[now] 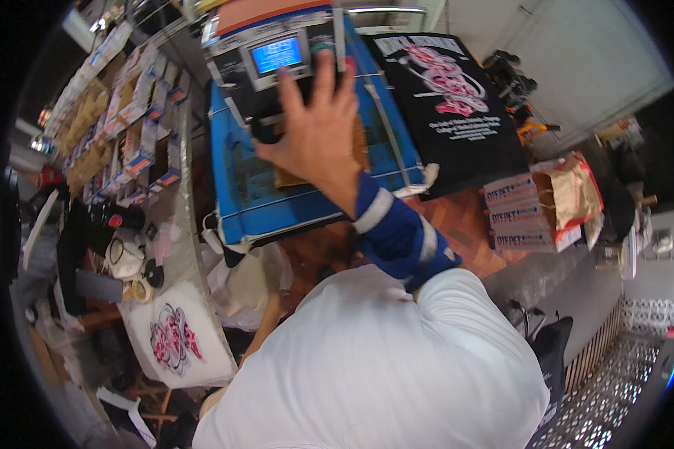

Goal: The person places a black t-shirt onto a heat press, aligns it, and closes the press. They then remove the t-shirt, flip it, and place it back on the press to apply a smaller design to the front. The person repeats this process for multiple shirts.

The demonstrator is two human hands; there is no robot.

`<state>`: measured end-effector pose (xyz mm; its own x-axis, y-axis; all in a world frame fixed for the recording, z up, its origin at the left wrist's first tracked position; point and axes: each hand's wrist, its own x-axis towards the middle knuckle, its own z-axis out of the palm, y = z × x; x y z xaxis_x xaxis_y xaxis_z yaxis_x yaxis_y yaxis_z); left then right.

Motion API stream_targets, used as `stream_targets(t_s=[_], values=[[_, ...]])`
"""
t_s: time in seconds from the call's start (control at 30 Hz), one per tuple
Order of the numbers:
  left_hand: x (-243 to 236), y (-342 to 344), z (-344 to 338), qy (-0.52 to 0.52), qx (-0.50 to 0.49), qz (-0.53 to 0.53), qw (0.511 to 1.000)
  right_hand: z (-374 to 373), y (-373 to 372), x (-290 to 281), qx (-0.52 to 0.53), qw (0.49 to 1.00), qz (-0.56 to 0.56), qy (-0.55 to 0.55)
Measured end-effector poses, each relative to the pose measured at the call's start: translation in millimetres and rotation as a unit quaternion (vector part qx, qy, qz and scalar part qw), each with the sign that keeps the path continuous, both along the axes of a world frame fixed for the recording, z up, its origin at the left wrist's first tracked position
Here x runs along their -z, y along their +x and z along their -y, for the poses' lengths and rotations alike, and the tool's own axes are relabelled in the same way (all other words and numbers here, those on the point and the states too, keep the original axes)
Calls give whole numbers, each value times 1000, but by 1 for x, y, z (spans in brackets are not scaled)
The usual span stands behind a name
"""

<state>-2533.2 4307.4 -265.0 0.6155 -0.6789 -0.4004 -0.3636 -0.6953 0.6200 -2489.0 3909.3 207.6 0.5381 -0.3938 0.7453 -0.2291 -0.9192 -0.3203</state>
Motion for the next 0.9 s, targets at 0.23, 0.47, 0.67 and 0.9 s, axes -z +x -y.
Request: stream_targets(t_s=[0.23,0.47,0.67,0.9], values=[[-69,-23,93,24,-33,-184,982,37,-41,27,-104,993,52,24],[-169,-72,302,-86,43,-344,934,195,-232,142,65,963,-83,246],[-161,-127,475,-289,-301,-665,619,430,-403,227,386,897,19,216],[-294,-151,498,-358,-370,-308,800,541,-473,220,194,756,-186,596]])
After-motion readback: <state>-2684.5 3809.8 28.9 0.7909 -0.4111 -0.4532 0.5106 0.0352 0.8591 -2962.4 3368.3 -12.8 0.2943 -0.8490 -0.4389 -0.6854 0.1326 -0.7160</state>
